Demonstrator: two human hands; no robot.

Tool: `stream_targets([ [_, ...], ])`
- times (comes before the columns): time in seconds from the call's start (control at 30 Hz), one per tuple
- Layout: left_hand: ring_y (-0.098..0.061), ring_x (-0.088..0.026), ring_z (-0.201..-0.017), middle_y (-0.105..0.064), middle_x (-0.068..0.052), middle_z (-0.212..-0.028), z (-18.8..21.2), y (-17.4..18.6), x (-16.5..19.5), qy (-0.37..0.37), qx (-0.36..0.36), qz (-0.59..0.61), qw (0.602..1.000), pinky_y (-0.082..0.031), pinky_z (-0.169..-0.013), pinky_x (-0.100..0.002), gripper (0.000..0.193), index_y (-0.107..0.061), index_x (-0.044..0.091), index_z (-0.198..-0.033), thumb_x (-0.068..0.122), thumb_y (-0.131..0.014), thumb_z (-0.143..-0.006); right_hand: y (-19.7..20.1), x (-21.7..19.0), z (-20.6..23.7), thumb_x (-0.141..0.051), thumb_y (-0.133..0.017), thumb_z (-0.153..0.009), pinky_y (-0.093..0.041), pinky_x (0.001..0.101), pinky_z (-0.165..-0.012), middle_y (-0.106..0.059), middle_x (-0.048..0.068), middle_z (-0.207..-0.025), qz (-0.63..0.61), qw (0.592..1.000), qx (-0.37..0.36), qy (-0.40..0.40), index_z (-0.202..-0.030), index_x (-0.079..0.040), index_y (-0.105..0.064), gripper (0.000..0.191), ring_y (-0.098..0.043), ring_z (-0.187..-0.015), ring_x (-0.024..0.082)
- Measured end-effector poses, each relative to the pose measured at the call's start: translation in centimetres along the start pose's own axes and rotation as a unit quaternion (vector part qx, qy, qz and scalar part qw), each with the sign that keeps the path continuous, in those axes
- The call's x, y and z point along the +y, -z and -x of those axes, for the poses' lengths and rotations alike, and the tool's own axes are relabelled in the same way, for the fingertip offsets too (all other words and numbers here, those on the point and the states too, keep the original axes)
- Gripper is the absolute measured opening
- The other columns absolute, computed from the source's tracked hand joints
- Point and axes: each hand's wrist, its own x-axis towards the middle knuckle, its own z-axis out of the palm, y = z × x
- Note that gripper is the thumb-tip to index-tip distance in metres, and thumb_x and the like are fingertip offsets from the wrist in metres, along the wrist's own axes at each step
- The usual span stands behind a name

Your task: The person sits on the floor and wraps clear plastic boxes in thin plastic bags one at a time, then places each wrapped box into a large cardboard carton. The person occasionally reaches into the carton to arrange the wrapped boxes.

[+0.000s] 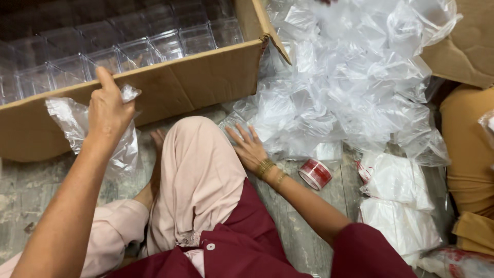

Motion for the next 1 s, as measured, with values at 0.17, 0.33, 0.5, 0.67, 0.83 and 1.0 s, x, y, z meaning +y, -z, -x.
stream_targets([
  [0.17,-0.062,-0.06,-0.087,-0.063,-0.038,-0.089,0.6,0.1,0.5,-0.004,0.005,0.004,1.0,-0.049,-0.075,-0.061,0.051,-0.033,-0.002,-0.125,0.018,-0.075,-0.103,-1.5,3.7,-3.0,-0.028,-0.066,-0.091,-0.015,0.0615,-0.123,-0.031,0.013,-0.165,-0.022,0.995,-0.084,-0.041,-0.11,-0.021,-0.068,0.021,-0.027,-0.152,0.036],
  [0.33,-0.062,-0.06,-0.087,-0.064,-0.038,-0.091,0.6,0.4,0.5,-0.011,0.014,-0.001,1.0,-0.049,-0.076,-0.061,0.058,-0.035,-0.001,-0.132,0.022,-0.079,-0.101,-0.2,9.6,-4.6,-0.02,-0.066,-0.087,-0.026,0.0616,-0.116,-0.025,0.015,-0.163,-0.021,0.997,-0.042,-0.06,-0.117,-0.021,-0.07,0.031,-0.017,-0.15,0.044],
  [0.5,-0.062,-0.06,-0.09,-0.064,-0.039,-0.092,0.4,0.1,-0.3,0.005,-0.012,-0.004,1.0,-0.05,-0.079,-0.06,0.058,-0.033,-0.002,-0.131,0.024,-0.078,-0.104,2.0,14.8,-5.4,-0.009,-0.058,-0.088,-0.035,0.0505,-0.124,-0.034,0.001,-0.164,0.001,0.994,-0.104,-0.011,-0.128,-0.025,-0.069,0.045,-0.018,-0.159,0.033],
  [0.67,-0.062,-0.062,-0.09,-0.063,-0.042,-0.095,-0.4,-0.2,-1.7,-0.011,-0.049,-0.064,0.997,-0.052,-0.082,-0.061,0.061,-0.03,-0.004,-0.134,0.01,-0.073,-0.094,2.9,15.6,-6.1,-0.018,-0.062,-0.093,-0.021,0.0571,-0.127,-0.038,-0.001,-0.158,0.112,0.988,-0.093,0.06,-0.125,-0.025,-0.067,0.033,-0.023,-0.153,0.03],
  [0.83,-0.063,-0.063,-0.089,-0.062,-0.045,-0.09,-2.4,0.0,-2.0,-0.034,-0.098,-0.114,0.988,-0.053,-0.084,-0.062,0.056,-0.025,-0.014,-0.126,0.014,-0.067,-0.1,2.7,9.1,-2.1,-0.011,-0.069,-0.085,-0.021,0.0526,-0.131,-0.037,0.008,-0.163,0.025,0.99,0.002,-0.138,-0.14,-0.019,-0.059,0.057,-0.029,-0.156,0.025],
  [1.0,-0.065,-0.061,-0.089,-0.064,-0.047,-0.093,-2.9,2.5,-0.1,-0.019,-0.195,-0.154,0.969,-0.053,-0.082,-0.061,0.061,-0.027,-0.017,-0.132,0.01,-0.064,-0.092,1.7,-0.1,7.3,-0.018,-0.074,-0.08,-0.02,0.0569,-0.121,-0.029,0.026,-0.159,-0.172,0.95,-0.024,-0.258,-0.154,-0.006,-0.033,0.085,-0.026,-0.149,0.041],
])
